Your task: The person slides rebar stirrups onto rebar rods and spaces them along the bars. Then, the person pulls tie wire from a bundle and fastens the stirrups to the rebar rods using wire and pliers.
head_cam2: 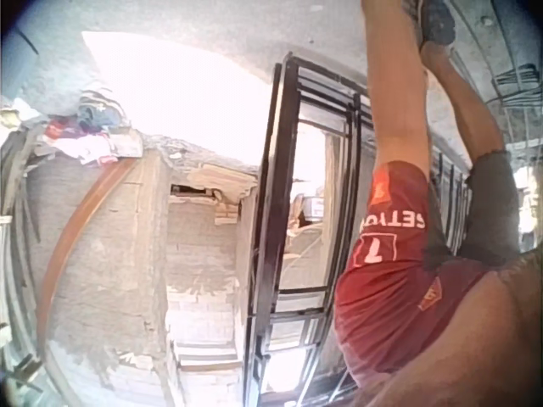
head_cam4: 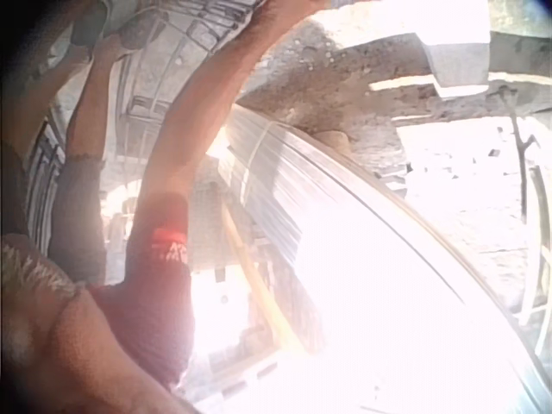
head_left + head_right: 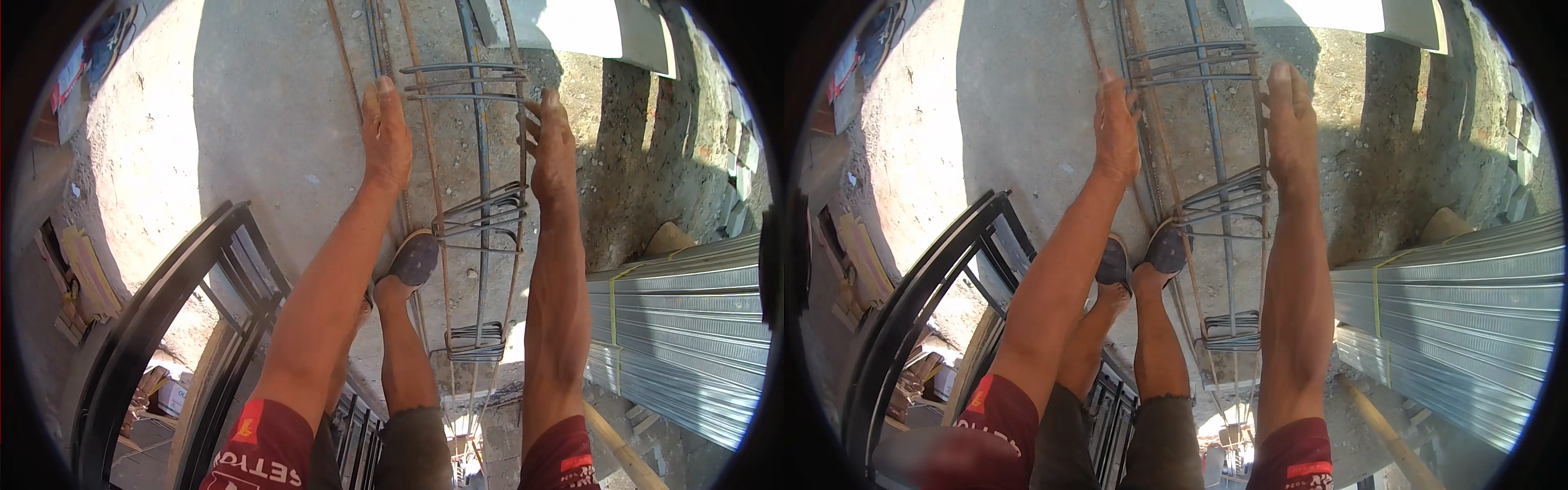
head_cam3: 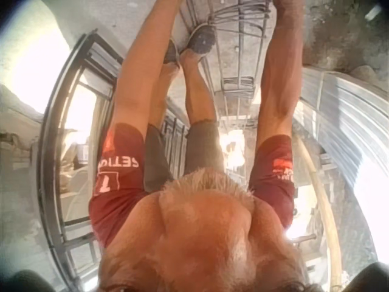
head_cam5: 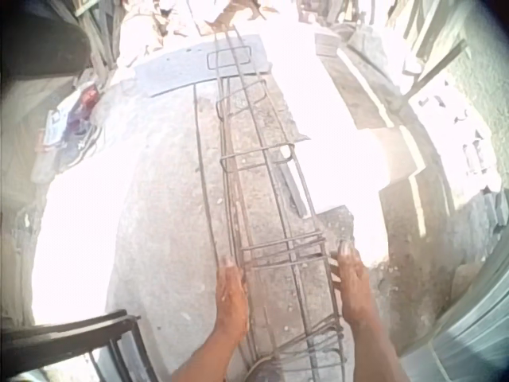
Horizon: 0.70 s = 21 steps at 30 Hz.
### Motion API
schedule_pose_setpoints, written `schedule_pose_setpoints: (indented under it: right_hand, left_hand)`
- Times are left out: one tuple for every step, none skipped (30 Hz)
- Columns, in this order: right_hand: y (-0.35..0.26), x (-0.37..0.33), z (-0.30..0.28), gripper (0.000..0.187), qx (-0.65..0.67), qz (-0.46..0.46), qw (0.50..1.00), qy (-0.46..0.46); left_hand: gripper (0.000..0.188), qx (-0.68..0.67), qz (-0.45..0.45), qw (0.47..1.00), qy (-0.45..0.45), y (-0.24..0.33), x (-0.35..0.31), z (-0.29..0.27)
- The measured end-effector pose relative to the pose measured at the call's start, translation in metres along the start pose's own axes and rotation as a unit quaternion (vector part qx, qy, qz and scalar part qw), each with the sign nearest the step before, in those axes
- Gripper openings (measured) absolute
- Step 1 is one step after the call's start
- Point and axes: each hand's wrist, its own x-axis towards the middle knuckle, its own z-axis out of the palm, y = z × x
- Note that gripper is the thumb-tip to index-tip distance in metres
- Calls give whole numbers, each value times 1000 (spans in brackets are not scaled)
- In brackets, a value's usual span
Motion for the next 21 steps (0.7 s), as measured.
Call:
schedule_pose_setpoints:
  right_hand:
    - [-20,19,12,86,7,5,999,-35]
    - [-32,34,19,85,12,12,997,-69]
    - [-29,44,20,85,10,9,998,-68]
    - [-23,49,22,82,-71,-5,995,-74]
    - [-13,52,22,80,-150,-18,985,-81]
    - [-3,47,20,80,-153,-19,985,-82]
    - [11,35,18,79,-162,-63,984,-25]
    - [23,22,13,78,-172,-106,979,31]
    - [34,6,9,78,-178,-102,978,30]
    - [43,-11,5,76,-169,-78,981,46]
    - [53,-28,2,75,-157,-54,984,62]
    - [68,-42,0,75,-167,-50,983,59]
    - [84,-56,-3,73,-195,-65,975,80]
    - [90,-71,-6,72,-214,-77,968,103]
    - [96,-85,-11,72,-215,-69,969,101]
    - [100,-99,-16,72,-179,-39,979,90]
    - [100,-112,-22,72,-145,-11,986,81]
    - [110,-125,-31,72,-148,-1,986,81]
    - [124,-137,-43,75,-185,19,982,43]
    - [134,-150,-49,77,-216,38,976,5]
    - [140,-164,-53,82,-188,36,981,3]
  left_hand:
    - [83,-31,28,999,-28,9,11,9]
    - [83,-31,30,999,-28,9,14,16]
    - [82,-26,-2,999,-30,7,15,25]
    - [81,-22,-34,999,-33,5,14,32]
    - [81,-25,-34,999,-33,-2,9,33]
    - [82,-23,-34,999,-35,-13,-4,33]
    - [83,-23,-35,998,-37,-23,-16,32]
    - [83,-27,-39,998,-37,-28,-29,32]
    - [84,3,-33,999,-38,-32,-43,29]
    - [85,32,-29,998,-39,-38,-57,28]
    - [85,30,-36,998,-38,-44,-70,27]
    - [85,23,-37,998,-34,-55,-81,25]
    - [84,17,-39,999,-30,-65,-92,22]
    - [83,21,-39,999,-27,-75,-104,19]
    - [83,25,-40,999,-24,-85,-116,16]
    - [82,29,-41,999,-20,-95,-129,11]
    - [82,31,-50,998,-21,-102,-144,10]
    - [84,59,-45,997,-31,-111,-161,9]
    - [86,88,-40,994,-42,-120,-177,7]
    - [86,92,-48,994,-43,-128,-192,1]
    - [87,74,-91,991,-58,-139,-207,-3]
